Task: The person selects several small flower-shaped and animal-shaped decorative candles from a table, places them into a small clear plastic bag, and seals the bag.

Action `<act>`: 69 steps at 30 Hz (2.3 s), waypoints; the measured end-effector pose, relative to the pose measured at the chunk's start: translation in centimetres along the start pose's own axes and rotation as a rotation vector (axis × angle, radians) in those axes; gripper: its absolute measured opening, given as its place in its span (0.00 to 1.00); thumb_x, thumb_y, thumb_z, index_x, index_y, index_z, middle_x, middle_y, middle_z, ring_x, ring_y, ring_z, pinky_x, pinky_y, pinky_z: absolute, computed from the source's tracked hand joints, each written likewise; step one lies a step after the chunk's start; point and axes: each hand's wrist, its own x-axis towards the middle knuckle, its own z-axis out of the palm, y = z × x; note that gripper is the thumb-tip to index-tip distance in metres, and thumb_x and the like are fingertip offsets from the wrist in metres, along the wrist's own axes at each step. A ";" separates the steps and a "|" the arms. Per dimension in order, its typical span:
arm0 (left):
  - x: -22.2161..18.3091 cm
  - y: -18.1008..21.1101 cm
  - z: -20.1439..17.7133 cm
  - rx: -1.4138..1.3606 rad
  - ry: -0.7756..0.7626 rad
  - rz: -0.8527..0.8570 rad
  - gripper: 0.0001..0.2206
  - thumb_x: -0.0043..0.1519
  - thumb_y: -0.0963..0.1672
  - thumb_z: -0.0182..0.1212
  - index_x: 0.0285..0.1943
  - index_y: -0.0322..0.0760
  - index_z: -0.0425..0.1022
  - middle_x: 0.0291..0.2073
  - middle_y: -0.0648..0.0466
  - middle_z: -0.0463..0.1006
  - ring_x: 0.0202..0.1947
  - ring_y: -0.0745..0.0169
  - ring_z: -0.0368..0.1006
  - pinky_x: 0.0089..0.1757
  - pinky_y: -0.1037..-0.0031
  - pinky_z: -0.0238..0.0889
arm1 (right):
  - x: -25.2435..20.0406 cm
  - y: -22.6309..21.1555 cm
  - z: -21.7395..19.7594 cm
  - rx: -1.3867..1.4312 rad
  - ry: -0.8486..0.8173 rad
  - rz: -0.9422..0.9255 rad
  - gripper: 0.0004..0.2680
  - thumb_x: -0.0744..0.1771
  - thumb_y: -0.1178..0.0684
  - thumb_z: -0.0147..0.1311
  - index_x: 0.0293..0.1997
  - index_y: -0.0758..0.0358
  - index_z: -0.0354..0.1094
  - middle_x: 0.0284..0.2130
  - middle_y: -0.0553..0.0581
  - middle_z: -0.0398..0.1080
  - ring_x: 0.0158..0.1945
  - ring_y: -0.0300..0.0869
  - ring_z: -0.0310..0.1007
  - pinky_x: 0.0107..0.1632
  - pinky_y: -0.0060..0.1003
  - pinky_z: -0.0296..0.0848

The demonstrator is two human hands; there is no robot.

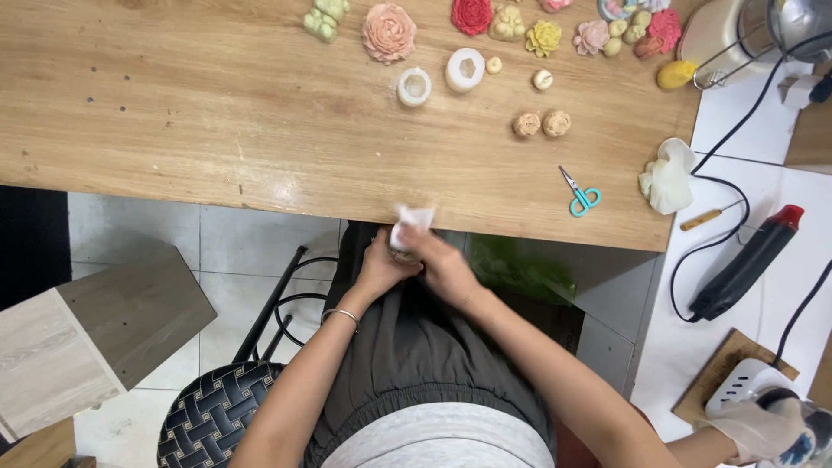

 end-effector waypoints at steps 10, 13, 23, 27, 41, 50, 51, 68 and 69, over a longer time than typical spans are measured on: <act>-1.0 4.6 -3.5 0.157 0.252 -0.301 0.39 0.38 0.46 0.82 0.60 0.34 0.67 0.50 0.43 0.81 0.52 0.46 0.79 0.51 0.63 0.72 | 10.5 9.6 -2.7 -0.385 0.461 0.300 0.26 0.62 0.73 0.46 0.70 0.68 0.58 0.70 0.71 0.54 0.73 0.65 0.51 0.72 0.51 0.57; -1.0 4.2 -4.7 0.145 0.312 -0.343 0.39 0.38 0.46 0.81 0.60 0.33 0.67 0.49 0.43 0.82 0.51 0.47 0.79 0.51 0.63 0.72 | 11.0 8.4 1.9 -0.394 0.371 0.264 0.27 0.61 0.73 0.45 0.71 0.68 0.57 0.73 0.67 0.50 0.76 0.65 0.45 0.73 0.51 0.54; -1.3 3.0 -7.5 0.201 0.275 -0.305 0.36 0.44 0.48 0.81 0.59 0.31 0.66 0.48 0.40 0.81 0.51 0.42 0.79 0.50 0.61 0.72 | 6.2 1.0 5.4 -0.050 -0.313 -0.122 0.28 0.60 0.70 0.47 0.68 0.57 0.61 0.66 0.61 0.64 0.65 0.58 0.68 0.65 0.49 0.70; -1.5 4.0 -8.0 0.261 0.306 -0.276 0.40 0.36 0.45 0.82 0.58 0.29 0.65 0.49 0.38 0.79 0.52 0.39 0.76 0.50 0.60 0.71 | 10.7 2.9 3.0 -0.053 -0.183 -0.011 0.28 0.61 0.72 0.45 0.70 0.58 0.61 0.65 0.62 0.65 0.65 0.59 0.68 0.64 0.49 0.70; -2.2 4.9 -10.3 0.166 0.217 -0.306 0.37 0.41 0.46 0.82 0.58 0.32 0.66 0.50 0.41 0.79 0.52 0.43 0.78 0.49 0.61 0.72 | 7.1 -0.9 7.3 0.099 -0.249 0.046 0.27 0.60 0.72 0.46 0.65 0.56 0.66 0.62 0.65 0.68 0.64 0.58 0.70 0.67 0.46 0.68; -1.2 9.3 -12.2 0.262 0.017 -0.241 0.37 0.41 0.42 0.79 0.62 0.36 0.65 0.52 0.42 0.79 0.54 0.43 0.75 0.53 0.61 0.69 | 12.7 5.1 -1.7 -0.250 0.225 0.128 0.23 0.61 0.72 0.45 0.63 0.61 0.67 0.63 0.64 0.67 0.67 0.56 0.66 0.65 0.46 0.69; -1.1 9.7 -12.3 0.268 -0.004 -0.232 0.37 0.41 0.42 0.79 0.62 0.36 0.65 0.52 0.42 0.79 0.54 0.43 0.75 0.53 0.61 0.69 | 11.9 4.2 -0.8 -0.255 0.242 0.142 0.23 0.61 0.72 0.45 0.63 0.61 0.67 0.63 0.64 0.67 0.67 0.56 0.66 0.65 0.46 0.69; 4.5 19.8 -17.3 0.224 0.010 -0.132 0.39 0.40 0.45 0.82 0.62 0.39 0.65 0.50 0.46 0.81 0.52 0.53 0.79 0.51 0.64 0.72 | 7.7 0.8 -6.9 -0.597 0.365 0.201 0.17 0.59 0.55 0.63 0.52 0.64 0.73 0.48 0.69 0.74 0.53 0.58 0.70 0.49 0.49 0.73; 5.4 19.4 -17.5 0.228 0.005 -0.131 0.39 0.40 0.45 0.82 0.62 0.39 0.65 0.50 0.46 0.81 0.52 0.53 0.79 0.51 0.64 0.72 | 8.0 0.3 -6.7 -0.597 0.369 0.205 0.17 0.59 0.55 0.63 0.52 0.64 0.73 0.48 0.69 0.74 0.53 0.58 0.70 0.49 0.49 0.73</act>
